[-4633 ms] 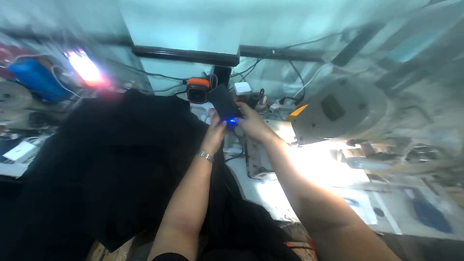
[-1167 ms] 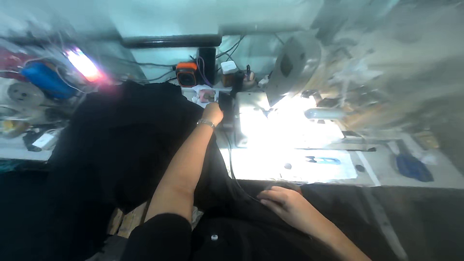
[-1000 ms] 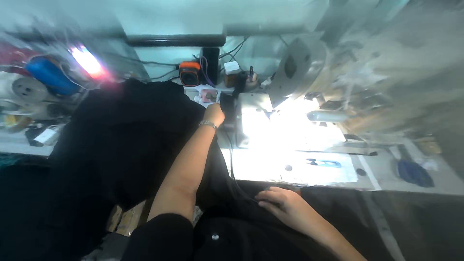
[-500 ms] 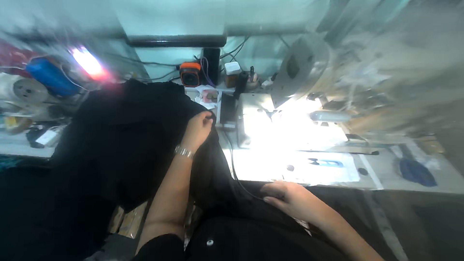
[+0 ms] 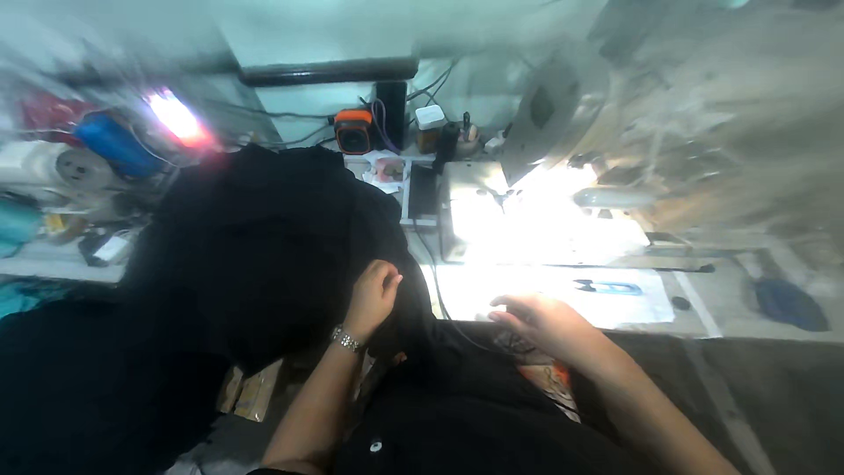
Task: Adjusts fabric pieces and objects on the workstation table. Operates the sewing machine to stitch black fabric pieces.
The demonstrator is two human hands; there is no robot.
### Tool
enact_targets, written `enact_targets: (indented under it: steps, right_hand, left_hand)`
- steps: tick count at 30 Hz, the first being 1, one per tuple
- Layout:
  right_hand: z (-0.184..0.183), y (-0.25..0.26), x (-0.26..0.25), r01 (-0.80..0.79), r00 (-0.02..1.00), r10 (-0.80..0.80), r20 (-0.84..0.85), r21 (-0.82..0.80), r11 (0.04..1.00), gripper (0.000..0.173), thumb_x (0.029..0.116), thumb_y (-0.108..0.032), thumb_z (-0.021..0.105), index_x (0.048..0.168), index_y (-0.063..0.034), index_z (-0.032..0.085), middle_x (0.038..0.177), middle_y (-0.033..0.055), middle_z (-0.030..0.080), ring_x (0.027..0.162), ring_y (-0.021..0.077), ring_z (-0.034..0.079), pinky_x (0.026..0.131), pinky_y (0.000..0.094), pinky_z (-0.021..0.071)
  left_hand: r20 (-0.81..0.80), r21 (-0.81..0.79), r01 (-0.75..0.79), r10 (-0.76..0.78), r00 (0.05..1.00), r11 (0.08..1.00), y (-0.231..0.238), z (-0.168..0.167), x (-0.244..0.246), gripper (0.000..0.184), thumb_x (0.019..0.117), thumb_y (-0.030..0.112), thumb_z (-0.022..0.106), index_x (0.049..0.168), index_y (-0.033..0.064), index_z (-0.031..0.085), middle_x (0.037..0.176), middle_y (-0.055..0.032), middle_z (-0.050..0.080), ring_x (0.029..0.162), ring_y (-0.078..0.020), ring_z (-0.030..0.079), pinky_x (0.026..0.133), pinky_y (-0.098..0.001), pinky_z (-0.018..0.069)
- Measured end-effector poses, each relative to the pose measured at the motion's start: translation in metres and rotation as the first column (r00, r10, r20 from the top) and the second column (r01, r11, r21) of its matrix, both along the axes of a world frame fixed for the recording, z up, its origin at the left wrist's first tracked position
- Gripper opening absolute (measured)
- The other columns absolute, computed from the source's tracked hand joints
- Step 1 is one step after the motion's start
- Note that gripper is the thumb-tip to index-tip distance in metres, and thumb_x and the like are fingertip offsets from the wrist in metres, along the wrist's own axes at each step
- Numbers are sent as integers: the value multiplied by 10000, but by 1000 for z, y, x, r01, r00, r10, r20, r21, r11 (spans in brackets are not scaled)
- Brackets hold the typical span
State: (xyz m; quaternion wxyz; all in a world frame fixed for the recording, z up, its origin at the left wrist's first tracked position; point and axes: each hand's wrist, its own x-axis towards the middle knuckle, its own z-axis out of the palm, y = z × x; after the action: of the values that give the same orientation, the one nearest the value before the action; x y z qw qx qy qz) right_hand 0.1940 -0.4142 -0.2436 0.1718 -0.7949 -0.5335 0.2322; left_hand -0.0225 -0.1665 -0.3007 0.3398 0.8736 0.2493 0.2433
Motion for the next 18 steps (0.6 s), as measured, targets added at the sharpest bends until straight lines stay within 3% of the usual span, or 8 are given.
enact_targets:
  steps: [3,6,9,12,15,17,18]
  right_hand:
    - [18,27,-22,-108,994,109,-31,33,994,387,1051,-435,536,1225,-135,708,990,79,717,868,219,699,814,450,577]
    - [25,61,-41,-164,960,172,-222,51,985,479,1030,-434,593,1333,-66,633,1052,127,695,886,220,682,835,413,571]
    - [11,89,-52,-158,928,166,-333,52,986,519,986,-342,693,1386,-40,558,1051,156,692,861,221,690,826,403,578]
    - [0,97,-56,-94,940,104,-324,47,995,368,984,-174,665,1327,-58,595,1045,136,700,853,205,693,816,396,583]
    - [-7,95,-46,31,945,-9,-327,61,998,318,999,-137,610,1309,-69,610,1014,121,713,809,188,694,767,388,587]
    - [-10,91,-38,77,934,-56,-352,46,996,301,1020,-149,595,1310,-70,598,967,113,704,718,163,679,674,358,590]
    - [-12,89,-36,82,930,-60,-361,45,996,290,1022,-155,594,1300,-73,597,940,102,703,690,147,671,648,340,586]
  left_hand:
    - [170,-271,-35,84,982,962,0,15,-6,173,1016,144,605,1060,2,692,1041,-92,703,994,-130,674,910,-320,561]
    - [253,-444,-66,196,947,893,-3,28,-12,151,1028,125,580,1086,22,675,1041,-59,689,982,-113,651,887,-312,545]
    - [294,-507,-131,314,903,852,-2,28,-17,155,1049,128,545,1100,40,662,1054,-32,675,974,-86,631,870,-279,530]
    - [291,-545,-210,418,861,812,2,24,-31,161,1041,121,558,1146,30,639,1203,-89,689,1106,-175,654,955,-374,543]
    - [352,-452,-165,345,870,877,-11,30,-61,263,997,181,610,1201,15,611,1163,-102,687,1008,-199,694,873,-391,601]
    - [371,-278,-55,160,915,959,-29,37,-79,329,969,306,660,1131,21,633,1061,-39,682,894,-103,679,776,-294,601]
    - [335,-176,26,35,941,984,-39,40,-85,375,947,354,705,1116,24,648,1085,-49,667,917,-91,665,782,-271,593]
